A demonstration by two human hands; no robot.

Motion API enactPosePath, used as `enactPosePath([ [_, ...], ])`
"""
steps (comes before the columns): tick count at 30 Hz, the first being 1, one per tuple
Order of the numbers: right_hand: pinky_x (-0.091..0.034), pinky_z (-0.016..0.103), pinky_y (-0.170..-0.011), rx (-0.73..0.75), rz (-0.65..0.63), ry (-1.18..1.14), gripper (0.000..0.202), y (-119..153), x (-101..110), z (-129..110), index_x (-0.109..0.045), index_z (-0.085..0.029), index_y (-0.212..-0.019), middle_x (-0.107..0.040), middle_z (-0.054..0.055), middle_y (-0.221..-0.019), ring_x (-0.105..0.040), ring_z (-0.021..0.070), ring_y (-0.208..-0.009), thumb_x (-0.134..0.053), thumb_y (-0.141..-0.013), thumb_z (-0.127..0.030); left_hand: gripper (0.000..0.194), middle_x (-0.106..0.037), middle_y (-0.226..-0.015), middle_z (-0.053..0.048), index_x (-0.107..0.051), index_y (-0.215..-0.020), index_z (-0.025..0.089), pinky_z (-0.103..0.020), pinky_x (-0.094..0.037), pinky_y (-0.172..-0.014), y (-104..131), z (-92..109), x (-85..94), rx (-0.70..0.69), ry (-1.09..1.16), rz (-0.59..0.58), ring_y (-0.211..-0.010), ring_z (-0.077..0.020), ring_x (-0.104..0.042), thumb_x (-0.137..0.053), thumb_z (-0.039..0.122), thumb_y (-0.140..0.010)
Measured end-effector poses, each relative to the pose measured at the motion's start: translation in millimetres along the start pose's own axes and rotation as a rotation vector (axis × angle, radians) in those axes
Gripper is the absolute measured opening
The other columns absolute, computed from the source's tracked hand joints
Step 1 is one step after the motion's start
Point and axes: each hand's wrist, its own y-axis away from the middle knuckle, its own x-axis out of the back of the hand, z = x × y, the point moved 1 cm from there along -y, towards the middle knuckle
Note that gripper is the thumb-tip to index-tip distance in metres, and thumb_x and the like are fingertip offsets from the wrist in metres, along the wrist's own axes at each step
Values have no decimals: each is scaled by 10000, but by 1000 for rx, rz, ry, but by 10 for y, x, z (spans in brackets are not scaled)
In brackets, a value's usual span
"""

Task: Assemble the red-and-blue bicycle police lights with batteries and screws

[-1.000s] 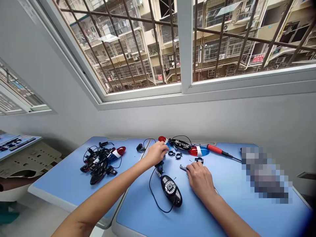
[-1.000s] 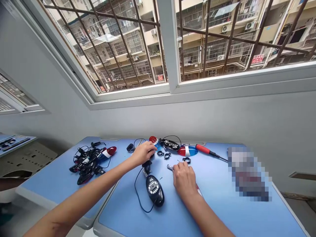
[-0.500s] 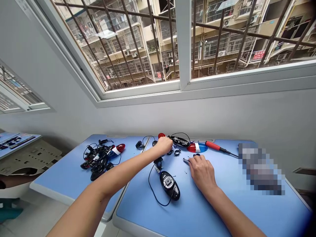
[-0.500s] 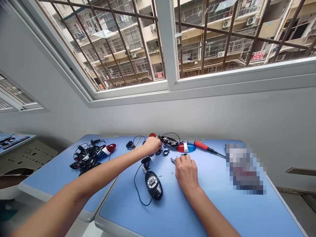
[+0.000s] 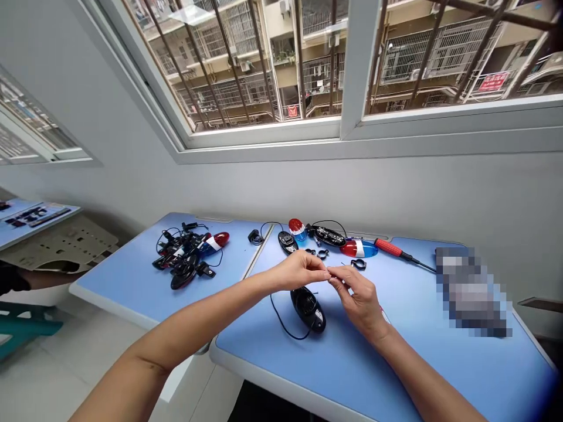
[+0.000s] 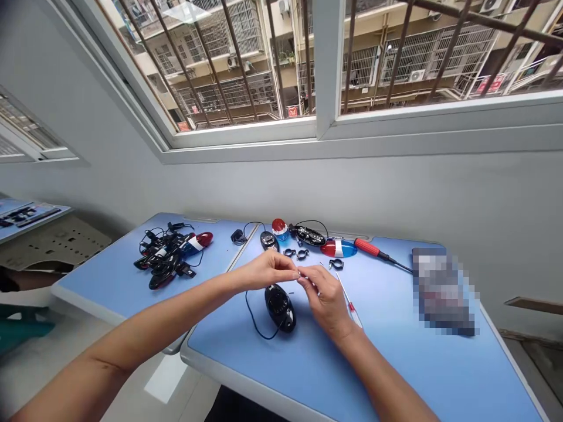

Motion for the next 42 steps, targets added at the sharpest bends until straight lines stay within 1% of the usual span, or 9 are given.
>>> enactPosePath([
  [3, -534, 307, -687, -7, 12, -32, 131, -2, -20, -60, -673, -222, -993, -710, 37, -863, -652, 160, -782, -554, -943, -202, 290, -641, -648, -14, -745, -791, 87, -207, -413, -580, 74, -82, -53, 29, 214, 23, -616, -107, -527, -681, 370, -788],
  [8, -469, 275, -551, -82, -65, -30, 114, 1, -35, -130, -656, -210, -885, -669, 23, -762, -586, 137, -647, -552, -932, -218, 245, -661, -687, -17, -762, -810, 116, -216, -409, -595, 182, -164, -41, -14, 198, 31, -644, -119, -536, -676, 345, -797],
  [12, -450, 252, -535, -194, -45, -5, 101, -26, 20, -101, -624, -206, -827, -643, 15, -755, -549, 122, -623, -557, -902, -219, 190, -677, -801, -37, -762, -906, 150, -235, -433, -654, 308, -226, 231, -144, 4, 220, -713, -135, -560, -671, 290, -815],
  [16, -429, 235, -520, -390, -6, -31, 127, -23, 45, -23, -596, -207, -761, -587, -1, -702, -511, 120, -600, -563, -870, -264, 158, -678, -827, -40, -751, -904, 161, -244, -435, -657, 420, -392, 553, -124, -127, 374, -727, -141, -576, -652, 270, -847],
  [20, -392, 238, -496, -528, -27, -130, 173, 14, 11, -9, -555, -204, -732, -499, -16, -641, -442, 119, -562, -545, -858, -322, 114, -687, -854, -29, -744, -926, 201, -267, -447, -710, 460, -535, 638, -66, -370, 453, -801, -164, -594, -659, 231, -856],
  [28, -390, 249, -505, -599, 242, -223, 174, -10, 217, 170, -576, -211, -829, -534, -14, -642, -472, 134, -584, -566, -868, -381, 289, -677, -1126, -43, -665, -1150, 241, -344, -475, -854, 368, -657, 423, 30, -676, 263, -1071, -246, -588, -677, 278, -864],
  [33, -384, 247, -517, -575, 397, -263, 172, -76, 344, 188, -582, -208, -821, -552, -17, -641, -478, 125, -587, -567, -876, -370, 232, -676, -1090, -41, -668, -1121, 226, -334, -476, -816, 248, -533, 360, -13, -738, 296, -1050, -241, -581, -642, 262, -893],
  [38, -365, 241, -494, -598, 395, -282, 181, -103, 345, 167, -580, -206, -816, -535, -27, -615, -452, 116, -558, -569, -867, -379, 247, -658, -1103, -67, -674, -1120, 225, -351, -453, -853, -145, -357, 291, -22, -753, 197, -1096, -265, -542, -643, 206, -876],
  [42, -352, 243, -485, -621, 367, -289, 201, -104, 339, 193, -586, -200, -806, -515, -29, -607, -435, 114, -546, -579, -851, -396, 243, -677, -1025, -102, -714, -964, 187, -369, -456, -842, -443, -415, 267, 42, -712, 165, -1096, -314, -551, -741, 129, -729],
])
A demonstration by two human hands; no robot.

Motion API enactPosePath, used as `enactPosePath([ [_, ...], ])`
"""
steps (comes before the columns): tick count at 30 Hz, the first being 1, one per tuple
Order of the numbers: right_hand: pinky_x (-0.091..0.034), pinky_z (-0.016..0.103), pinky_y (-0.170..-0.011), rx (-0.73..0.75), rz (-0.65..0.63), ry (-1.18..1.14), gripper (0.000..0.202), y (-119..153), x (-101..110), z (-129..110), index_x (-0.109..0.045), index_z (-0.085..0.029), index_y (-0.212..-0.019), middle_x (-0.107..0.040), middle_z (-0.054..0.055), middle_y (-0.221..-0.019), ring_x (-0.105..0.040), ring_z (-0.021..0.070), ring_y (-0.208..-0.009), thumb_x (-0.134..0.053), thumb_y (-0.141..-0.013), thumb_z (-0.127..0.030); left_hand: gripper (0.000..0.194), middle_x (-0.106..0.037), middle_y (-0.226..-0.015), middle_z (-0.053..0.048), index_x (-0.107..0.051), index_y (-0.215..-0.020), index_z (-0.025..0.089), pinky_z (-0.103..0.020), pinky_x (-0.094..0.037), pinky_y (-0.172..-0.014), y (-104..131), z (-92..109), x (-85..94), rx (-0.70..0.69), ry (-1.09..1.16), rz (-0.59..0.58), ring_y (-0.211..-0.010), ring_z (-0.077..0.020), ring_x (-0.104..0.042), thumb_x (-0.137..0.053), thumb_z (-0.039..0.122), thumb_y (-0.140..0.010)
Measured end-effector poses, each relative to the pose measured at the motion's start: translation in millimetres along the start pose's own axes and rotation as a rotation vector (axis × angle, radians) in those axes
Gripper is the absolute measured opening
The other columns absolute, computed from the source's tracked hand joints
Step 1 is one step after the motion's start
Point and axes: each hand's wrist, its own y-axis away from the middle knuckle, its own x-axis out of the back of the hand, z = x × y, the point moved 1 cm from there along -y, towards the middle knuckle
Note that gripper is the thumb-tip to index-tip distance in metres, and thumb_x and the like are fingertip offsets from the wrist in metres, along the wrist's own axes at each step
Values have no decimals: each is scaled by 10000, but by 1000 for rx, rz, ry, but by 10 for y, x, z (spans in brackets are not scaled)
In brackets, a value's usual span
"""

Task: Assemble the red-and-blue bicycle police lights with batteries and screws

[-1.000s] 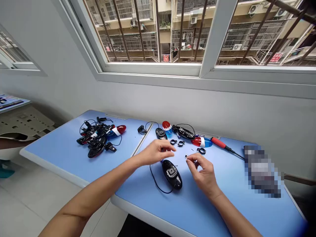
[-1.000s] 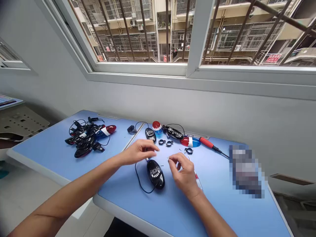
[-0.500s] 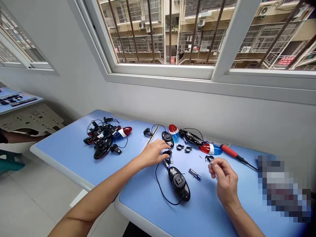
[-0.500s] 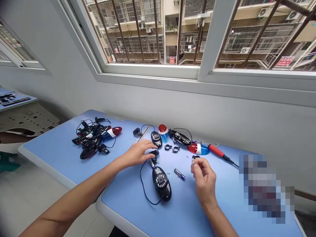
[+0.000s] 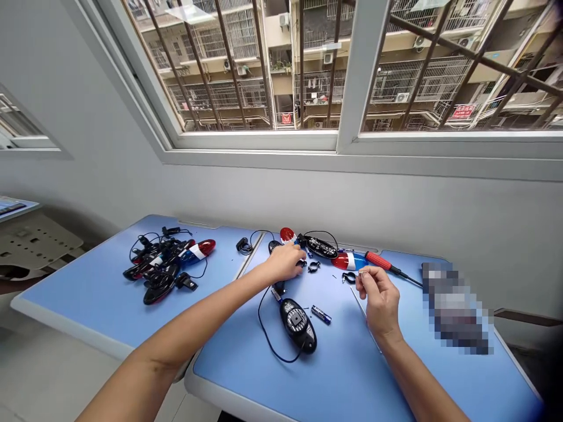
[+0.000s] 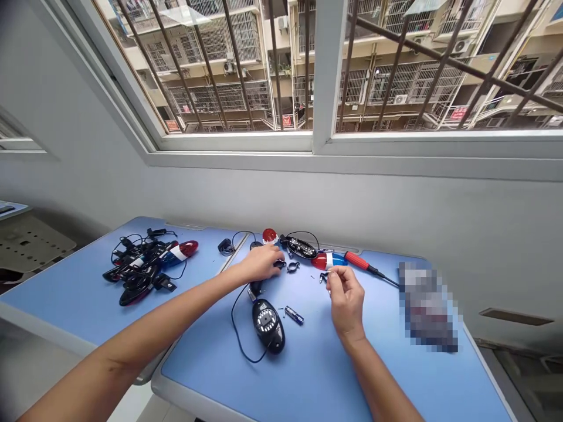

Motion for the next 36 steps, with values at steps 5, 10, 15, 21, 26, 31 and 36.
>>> enactPosePath([
  [5, -364, 255, -511, -13, -25, 11, 189, 1, -24, -48, -589, -201, -809, -518, -22, -630, -451, 125, -576, -578, -826, -389, 202, -698, -988, -99, -713, -902, 171, -372, -470, -848, -49, -59, -26, 52, 178, -9, -1069, -316, -593, -718, 109, -710],
  [10, -358, 261, -508, -57, -166, 28, 195, 73, -112, -132, -574, -202, -768, -503, -24, -632, -447, 127, -577, -601, -782, -395, 305, -713, -1015, -132, -631, -1147, 128, -284, -522, -685, 168, -9, 91, 32, 518, -74, -898, -226, -690, -581, 300, -901],
  [15, -352, 262, -503, -90, -299, 54, 197, 146, -185, -166, -577, -199, -756, -505, -25, -627, -427, 117, -552, -580, -786, -393, 397, -689, -1011, -135, -677, -985, 126, -212, -503, -642, 494, 103, 100, 210, 1371, -148, -872, -182, -678, -792, 413, -737],
  [21, -375, 256, -519, -51, -436, 140, 207, 258, -269, -147, -606, -187, -758, -544, -11, -656, -438, 112, -564, -583, -815, -385, 336, -670, -772, -31, -718, -803, 133, -182, -423, -550, 753, 230, 13, 306, 1469, -46, -674, -102, -573, -884, 315, -576],
  [26, -410, 248, -530, 65, -468, 250, 192, 340, -310, -133, -626, -191, -765, -601, 0, -687, -492, 115, -582, -560, -872, -335, 229, -696, -786, -36, -732, -783, 138, -241, -438, -655, 861, 235, -54, 230, 1316, 44, -712, -134, -582, -822, 262, -612],
  [31, -428, 249, -524, 237, -496, 350, 138, 414, -354, -158, -647, -201, -801, -646, 12, -720, -550, 125, -605, -548, -889, -241, 160, -651, -711, -10, -754, -774, 151, -243, -382, -595, 943, 189, -98, 143, 1087, 113, -638, -119, -506, -792, 239, -646],
  [36, -406, 262, -521, 388, -529, 420, 140, 483, -398, -155, -653, -203, -837, -613, 0, -673, -528, 121, -583, -532, -903, -173, 163, -670, -764, -14, -769, -850, 180, -240, -421, -638, 1038, 162, -82, 51, 968, 148, -678, -128, -536, -776, 211, -690],
])
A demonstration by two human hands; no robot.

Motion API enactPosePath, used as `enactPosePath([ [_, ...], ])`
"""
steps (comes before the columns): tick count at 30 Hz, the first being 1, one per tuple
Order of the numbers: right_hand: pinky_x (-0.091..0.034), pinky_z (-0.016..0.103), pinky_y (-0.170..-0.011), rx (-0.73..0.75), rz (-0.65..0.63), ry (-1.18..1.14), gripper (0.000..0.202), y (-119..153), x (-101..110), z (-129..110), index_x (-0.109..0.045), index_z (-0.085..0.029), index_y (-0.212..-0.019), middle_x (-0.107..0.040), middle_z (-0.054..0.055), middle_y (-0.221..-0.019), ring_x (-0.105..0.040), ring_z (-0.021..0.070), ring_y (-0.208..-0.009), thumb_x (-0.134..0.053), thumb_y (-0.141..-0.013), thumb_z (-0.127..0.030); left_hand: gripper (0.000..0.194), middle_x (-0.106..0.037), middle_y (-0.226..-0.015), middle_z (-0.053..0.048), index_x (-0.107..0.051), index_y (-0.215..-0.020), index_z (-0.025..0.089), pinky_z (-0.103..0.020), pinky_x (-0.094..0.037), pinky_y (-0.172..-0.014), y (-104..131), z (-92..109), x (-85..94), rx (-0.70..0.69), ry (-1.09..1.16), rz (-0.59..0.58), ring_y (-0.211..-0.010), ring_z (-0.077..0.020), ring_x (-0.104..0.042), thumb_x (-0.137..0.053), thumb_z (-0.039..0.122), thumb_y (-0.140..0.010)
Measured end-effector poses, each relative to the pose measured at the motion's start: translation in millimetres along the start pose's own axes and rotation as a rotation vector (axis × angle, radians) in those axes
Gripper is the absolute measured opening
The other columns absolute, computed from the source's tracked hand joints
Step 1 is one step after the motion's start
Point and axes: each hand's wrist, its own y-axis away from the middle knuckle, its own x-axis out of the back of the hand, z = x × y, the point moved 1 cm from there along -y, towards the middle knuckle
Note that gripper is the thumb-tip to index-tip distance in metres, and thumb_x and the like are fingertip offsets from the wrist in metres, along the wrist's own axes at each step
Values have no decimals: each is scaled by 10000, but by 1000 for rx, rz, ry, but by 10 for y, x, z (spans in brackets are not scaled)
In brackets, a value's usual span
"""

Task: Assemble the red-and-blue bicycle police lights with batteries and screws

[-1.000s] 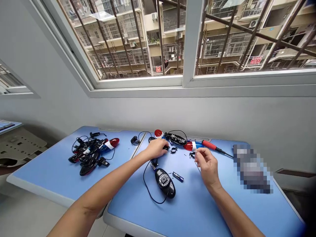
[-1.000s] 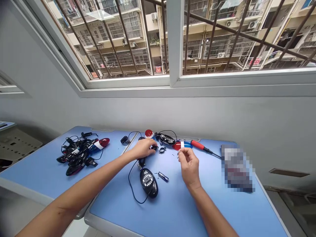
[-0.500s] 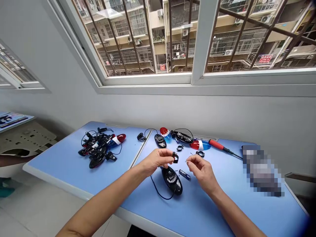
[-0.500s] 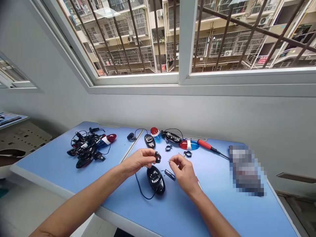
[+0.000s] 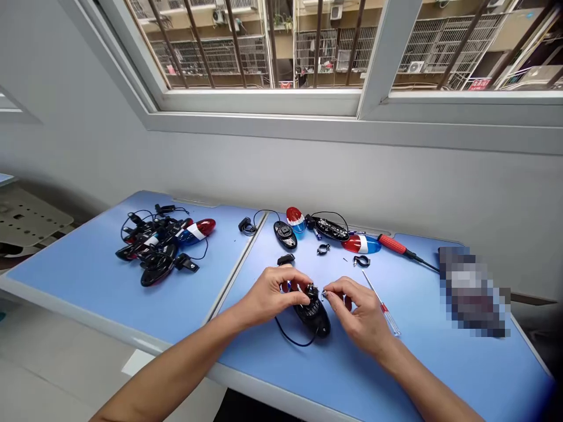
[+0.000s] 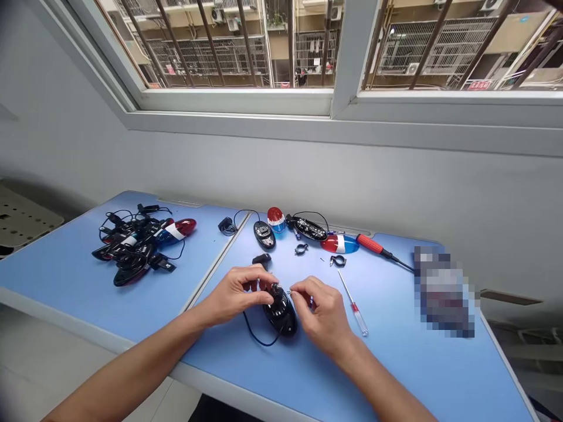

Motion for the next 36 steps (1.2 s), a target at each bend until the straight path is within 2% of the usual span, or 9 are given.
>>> enactPosePath([
  [4, -410, 264, -526, 43, 26, 44, 131, 24, -27, -4, -641, -207, -872, -606, -5, -672, -523, 120, -579, -536, -902, -135, 104, -662, -746, -11, -751, -810, 178, -231, -412, -613, 32, -13, -16, -34, -35, 14, -665, -124, -528, -760, 203, -709],
  [7, -437, 266, -557, 167, 96, 109, 142, 54, -26, -26, -622, -204, -938, -640, 10, -717, -558, 129, -621, -564, -881, -88, 109, -645, -720, -4, -722, -778, 167, -230, -391, -581, 43, -34, -70, 0, -12, 52, -615, -110, -500, -770, 224, -698],
  [11, -451, 278, -587, 355, 136, 309, 210, 88, -13, -72, -615, -207, -1012, -687, 38, -782, -599, 152, -677, -585, -859, -66, 168, -630, -711, -8, -686, -772, 155, -240, -410, -609, 54, -55, -150, 96, 150, 85, -645, -120, -511, -771, 263, -675],
  [15, -415, 278, -549, 460, 147, 449, 243, 93, 10, -96, -619, -210, -1064, -696, 34, -763, -587, 150, -629, -595, -857, -84, 240, -602, -715, 1, -678, -828, 150, -243, -439, -633, 49, -72, -188, 180, 284, 129, -680, -127, -531, -776, 273, -646],
  [18, -400, 280, -549, 498, 132, 502, 275, 80, 20, -107, -619, -207, -1095, -699, 33, -760, -587, 151, -628, -599, -853, -78, 258, -597, -711, 9, -694, -876, 145, -230, -441, -623, 48, -85, -210, 190, 309, 123, -672, -116, -533, -774, 258, -658],
  [22, -363, 275, -531, 484, 92, 566, 218, 51, 8, -132, -646, -213, -1041, -677, 19, -713, -553, 137, -592, -568, -877, -91, 259, -586, -721, 17, -709, -928, 148, -205, -449, -584, 61, -85, -241, 181, 299, 103, -652, -99, -520, -755, 247, -694],
  [27, -363, 265, -527, 434, 10, 567, 164, 32, -35, -128, -662, -194, -894, -650, 16, -661, -552, 128, -582, -528, -907, -101, 300, -569, -687, 21, -692, -958, 141, -199, -487, -513, 84, -63, -283, 238, 351, 74, -630, -110, -528, -743, 295, -706],
  [31, -397, 250, -547, 354, -29, 469, 187, 34, -81, -67, -650, -194, -834, -647, 20, -673, -579, 125, -598, -502, -916, -114, 205, -626, -726, -5, -688, -818, 137, -219, -530, -585, 83, -31, -285, 209, 366, 91, -649, -111, -562, -755, 298, -710],
  [36, -410, 243, -550, 199, 25, 275, 191, 39, -125, -48, -661, -211, -845, -631, 13, -673, -557, 118, -582, -497, -921, -151, 338, -632, -735, -5, -669, -808, 133, -200, -493, -527, 58, -24, -235, 267, 490, 40, -588, -91, -564, -827, 386, -648],
])
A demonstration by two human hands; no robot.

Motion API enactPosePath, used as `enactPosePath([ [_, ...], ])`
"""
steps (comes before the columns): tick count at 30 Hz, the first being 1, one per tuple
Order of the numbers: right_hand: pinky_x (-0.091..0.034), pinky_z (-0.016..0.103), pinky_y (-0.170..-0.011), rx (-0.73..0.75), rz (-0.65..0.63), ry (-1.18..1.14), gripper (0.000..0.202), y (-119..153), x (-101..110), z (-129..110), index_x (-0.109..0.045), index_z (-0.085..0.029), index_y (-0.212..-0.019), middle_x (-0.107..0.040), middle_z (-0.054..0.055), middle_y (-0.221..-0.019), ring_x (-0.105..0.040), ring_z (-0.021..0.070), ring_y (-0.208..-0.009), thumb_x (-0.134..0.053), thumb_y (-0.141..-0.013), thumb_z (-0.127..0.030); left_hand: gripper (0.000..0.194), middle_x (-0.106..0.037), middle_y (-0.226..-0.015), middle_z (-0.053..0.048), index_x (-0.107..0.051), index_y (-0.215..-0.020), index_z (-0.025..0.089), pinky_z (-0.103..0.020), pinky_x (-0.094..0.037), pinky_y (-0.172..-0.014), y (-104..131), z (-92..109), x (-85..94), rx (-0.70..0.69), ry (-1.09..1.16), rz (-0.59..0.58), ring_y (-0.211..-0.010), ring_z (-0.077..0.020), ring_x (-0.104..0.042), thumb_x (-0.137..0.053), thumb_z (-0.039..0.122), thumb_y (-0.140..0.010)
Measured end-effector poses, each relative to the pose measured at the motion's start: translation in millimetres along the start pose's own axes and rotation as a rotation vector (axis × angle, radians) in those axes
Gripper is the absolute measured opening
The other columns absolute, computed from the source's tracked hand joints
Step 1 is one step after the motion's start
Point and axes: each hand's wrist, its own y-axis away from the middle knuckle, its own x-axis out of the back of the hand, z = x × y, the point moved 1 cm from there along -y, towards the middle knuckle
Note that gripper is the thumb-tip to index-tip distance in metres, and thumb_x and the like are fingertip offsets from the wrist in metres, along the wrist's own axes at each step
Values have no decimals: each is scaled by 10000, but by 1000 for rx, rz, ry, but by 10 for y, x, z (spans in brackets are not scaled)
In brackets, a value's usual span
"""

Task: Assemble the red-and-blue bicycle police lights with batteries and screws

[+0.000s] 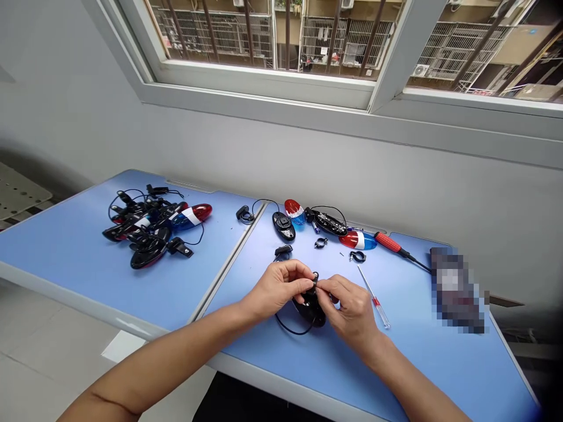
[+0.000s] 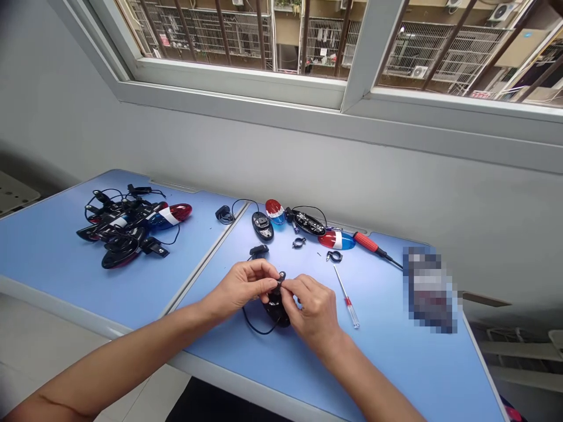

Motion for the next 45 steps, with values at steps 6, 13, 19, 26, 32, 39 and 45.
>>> enactPosePath([
  [6, -396, 243, -533, -90, -100, -162, 201, -34, 63, -12, -680, -214, -833, -615, 3, -645, -523, 111, -550, -506, -920, -166, 441, -614, -659, 36, -636, -806, 139, -160, -467, -522, -20, -22, 33, 177, 136, -14, -513, -52, -578, -882, 426, -579],
  [13, -400, 244, -529, -135, -176, -245, 136, -35, 86, -22, -678, -210, -887, -610, -3, -653, -519, 113, -542, -545, -905, -189, 446, -611, -585, 43, -616, -805, 141, -137, -441, -483, -17, -24, 26, 236, 204, -32, -485, -49, -575, -884, 419, -582],
  [19, -380, 236, -499, -168, -113, -208, 116, -6, 29, -91, -647, -208, -790, -592, -15, -618, -510, 107, -516, -588, -890, -203, 464, -624, -553, 28, -597, -811, 135, -118, -400, -457, -14, -35, 42, 258, 227, -70, -459, -48, -574, -878, 414, -568],
  [26, -364, 243, -544, 59, 9, 69, 92, -18, 77, -27, -631, -181, -840, -605, 4, -654, -523, 119, -585, -581, -916, -175, 413, -588, -781, 6, -612, -1003, 153, -164, -437, -435, 14, 10, 44, 68, -28, -70, -557, -76, -550, -772, 384, -700],
  [32, -303, 284, -558, 277, 85, 387, 93, -18, 115, -80, -632, -174, -828, -642, 1, -665, -473, 136, -626, -613, -888, -104, 367, -602, -875, -20, -646, -1061, 157, -180, -412, -493, 58, 24, -39, -148, -301, 13, -673, -101, -514, -711, 239, -709],
  [39, -297, 301, -559, 348, 95, 431, 156, -14, 89, -132, -633, -167, -814, -644, 12, -657, -478, 150, -634, -548, -913, -81, 175, -647, -756, 0, -705, -905, 159, -213, -410, -562, 81, 44, -9, -279, -463, 75, -624, -101, -527, -690, 228, -745],
  [45, -360, 281, -560, 319, 89, 300, 90, 2, 114, -65, -638, -177, -949, -688, 9, -725, -523, 146, -645, -680, -870, -170, 139, -697, -755, -16, -722, -846, 156, -224, -425, -587, 51, 53, 69, -269, -463, 45, -613, -106, -539, -664, 261, -777],
])
